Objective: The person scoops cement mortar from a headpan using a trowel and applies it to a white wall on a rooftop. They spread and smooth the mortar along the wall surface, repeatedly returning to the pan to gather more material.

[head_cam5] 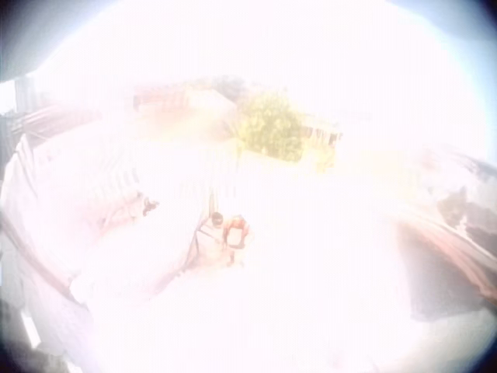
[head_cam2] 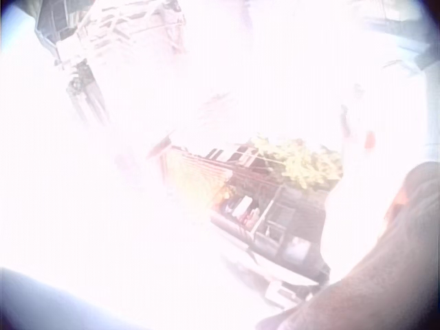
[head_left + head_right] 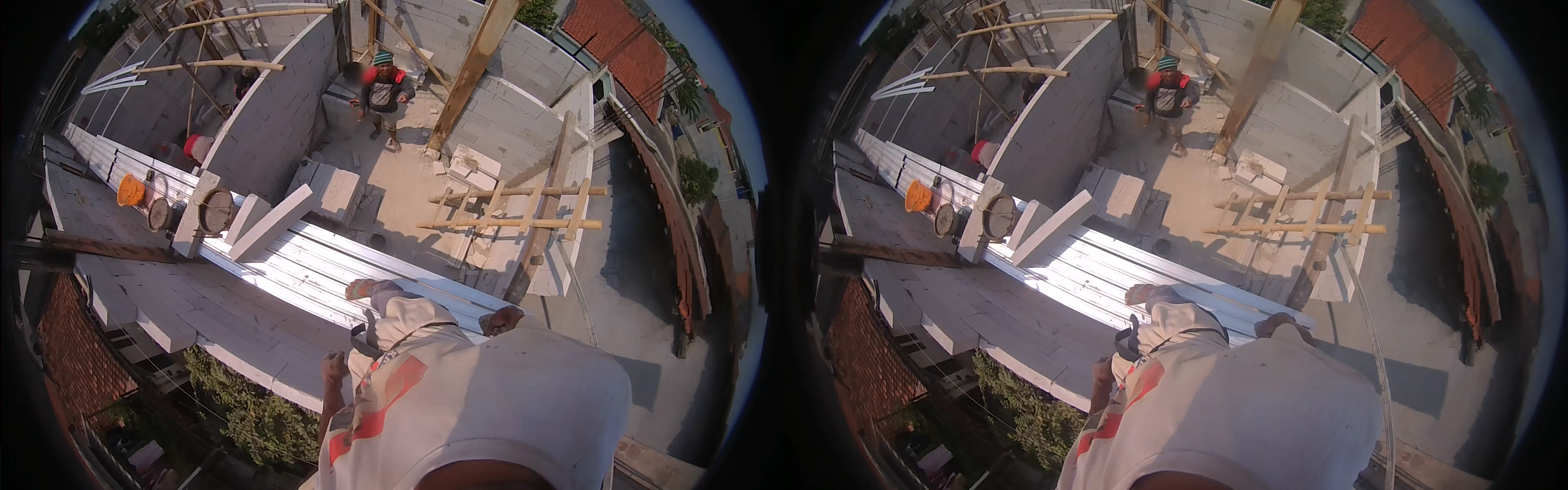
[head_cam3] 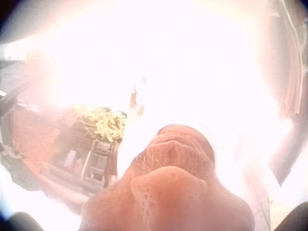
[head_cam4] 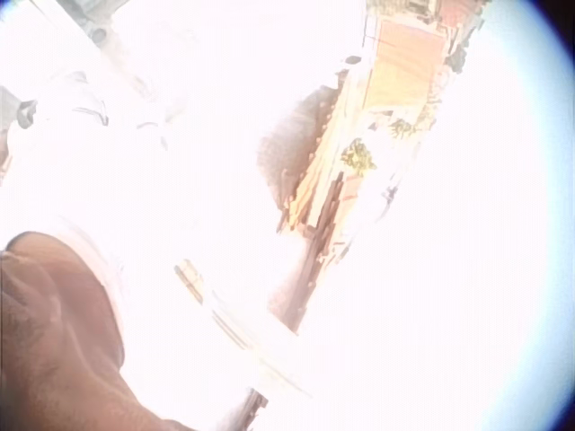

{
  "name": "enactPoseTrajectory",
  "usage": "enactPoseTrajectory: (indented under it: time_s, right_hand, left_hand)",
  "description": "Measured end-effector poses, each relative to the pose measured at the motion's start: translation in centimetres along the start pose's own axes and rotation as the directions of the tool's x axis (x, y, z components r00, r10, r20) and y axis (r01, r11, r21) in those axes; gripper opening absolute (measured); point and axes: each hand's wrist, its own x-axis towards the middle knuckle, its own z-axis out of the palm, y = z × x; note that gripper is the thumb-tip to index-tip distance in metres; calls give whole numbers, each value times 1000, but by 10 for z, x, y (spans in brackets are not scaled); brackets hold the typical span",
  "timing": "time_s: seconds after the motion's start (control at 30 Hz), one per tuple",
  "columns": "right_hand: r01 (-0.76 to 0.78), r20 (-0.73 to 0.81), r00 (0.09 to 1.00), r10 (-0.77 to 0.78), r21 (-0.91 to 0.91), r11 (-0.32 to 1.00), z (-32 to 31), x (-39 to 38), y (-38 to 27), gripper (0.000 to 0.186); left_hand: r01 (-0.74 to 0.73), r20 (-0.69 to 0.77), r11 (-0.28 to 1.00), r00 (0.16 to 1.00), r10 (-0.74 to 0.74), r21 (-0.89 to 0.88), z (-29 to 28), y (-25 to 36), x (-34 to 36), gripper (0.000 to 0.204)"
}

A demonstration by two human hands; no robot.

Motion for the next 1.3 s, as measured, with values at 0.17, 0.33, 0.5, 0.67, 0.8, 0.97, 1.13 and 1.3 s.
enactPoseTrajectory:
  time_s: [0.17,0.33,0.5,0.67,0.8,0.97,1.13,1.3]
  right_hand:
    - [54,-524,848,74,225,973,-239,-17,5,25]
    - [445,-933,355,61,226,866,-421,-127,-158,24]
    - [655,-876,433,-212,144,741,-388,-139,-257,21]
    - [514,-330,842,-426,253,820,-202,-63,-340,18]
    - [442,236,856,-460,127,888,-46,-41,-339,14]
    - [610,492,778,-391,-442,657,66,-75,-358,29]
    - [801,610,519,-599,-592,91,110,-15,-318,51]
    - [825,780,546,-306,-564,35,87,-33,-346,58]
  left_hand:
    - [33,-191,983,979,-68,-178,6,97,-8,27]
    - [-40,-275,959,961,-40,-280,-1,60,-15,25]
    - [74,-279,887,934,-222,-456,30,14,-47,26]
    - [107,-340,979,926,-161,-171,60,-99,-94,26]
    - [241,-289,948,911,-294,-206,95,-109,-137,36]
    - [258,-232,910,911,-341,-323,120,-108,-166,46]
    - [228,-194,873,921,-337,-431,124,-96,-154,45]
    - [209,-250,806,881,-401,-554,143,-95,-154,43]
